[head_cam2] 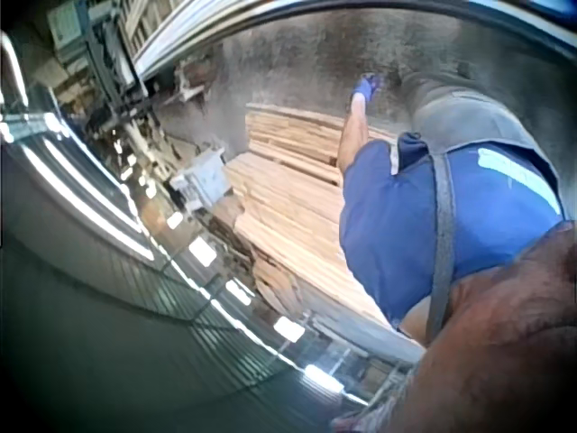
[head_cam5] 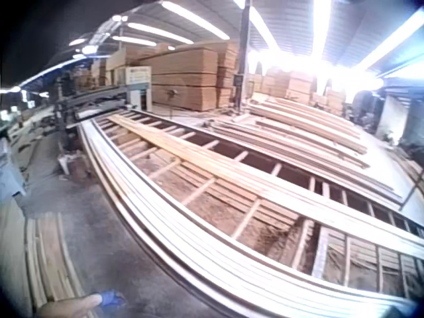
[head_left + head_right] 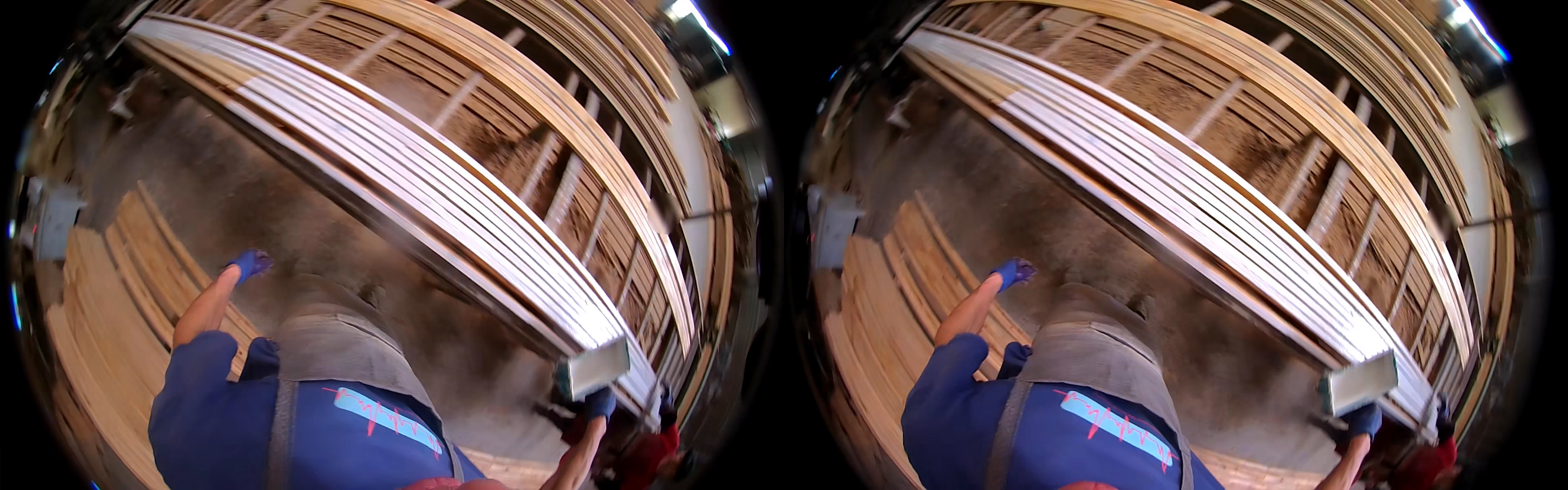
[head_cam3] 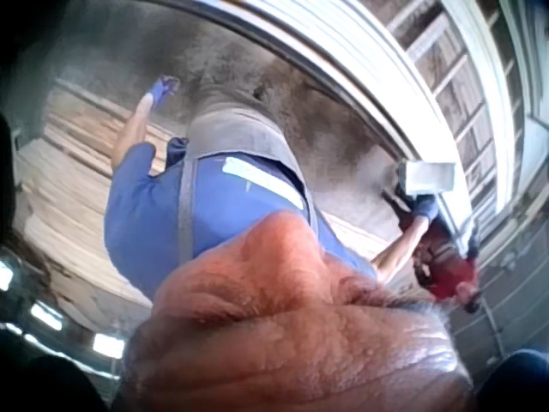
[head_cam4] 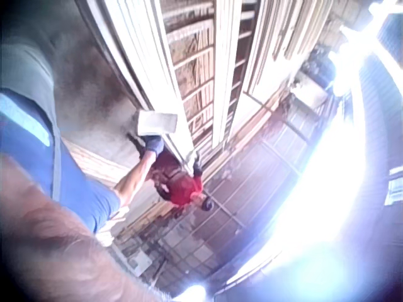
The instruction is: The person applies a white liquid to wooden planks using a brush and a small container. They dip the brush into a bucket, transfer liquid to the container, and then spread it along the length of each plank. The person also stacks the treated planks and uses a hammer to tap them into place on a curved wooden structure.
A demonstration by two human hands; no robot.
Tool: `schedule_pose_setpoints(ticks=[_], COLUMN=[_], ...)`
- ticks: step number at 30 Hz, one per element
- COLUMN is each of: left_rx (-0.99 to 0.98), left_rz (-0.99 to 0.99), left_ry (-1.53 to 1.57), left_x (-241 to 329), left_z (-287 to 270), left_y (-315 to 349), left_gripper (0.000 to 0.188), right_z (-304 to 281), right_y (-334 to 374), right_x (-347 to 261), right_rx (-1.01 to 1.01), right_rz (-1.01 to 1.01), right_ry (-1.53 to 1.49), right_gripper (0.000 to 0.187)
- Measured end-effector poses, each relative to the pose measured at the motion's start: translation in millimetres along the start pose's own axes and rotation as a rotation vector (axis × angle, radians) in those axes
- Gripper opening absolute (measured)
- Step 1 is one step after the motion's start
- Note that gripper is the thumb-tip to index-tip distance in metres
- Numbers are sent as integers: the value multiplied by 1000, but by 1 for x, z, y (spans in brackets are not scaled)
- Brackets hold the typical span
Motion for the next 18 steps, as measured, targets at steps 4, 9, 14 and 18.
schedule_pose_setpoints(ticks=[4,9,14,18], left_rx=[43,104,-68,172], left_rz=[29,-36,-118,-308], left_ry=[-167,-121,-398,426], left_x=[-16,-13,-77,-173], left_z=[2,1,-33,-49], left_y=[-3,22,29,63], left_gripper=[29,28,27,37], right_z=[-13,-89,-129,-199], right_y=[-16,-7,-15,18], right_x=[-50,-199,-356,-508], right_rx=[41,168,-3,62], right_rz=[-343,-689,-968,-1093], right_ry=[20,-51,-230,-69], right_gripper=[28,24,29,34])
Point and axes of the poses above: each hand's wrist, its own y-axis away from the middle knuckle, its own z-axis out of the palm, x = y × z, the point moved 2 cm from there along -y, towards the middle knuckle, and after that the axes turned 4 degrees about -x, right-handed, at the moved point
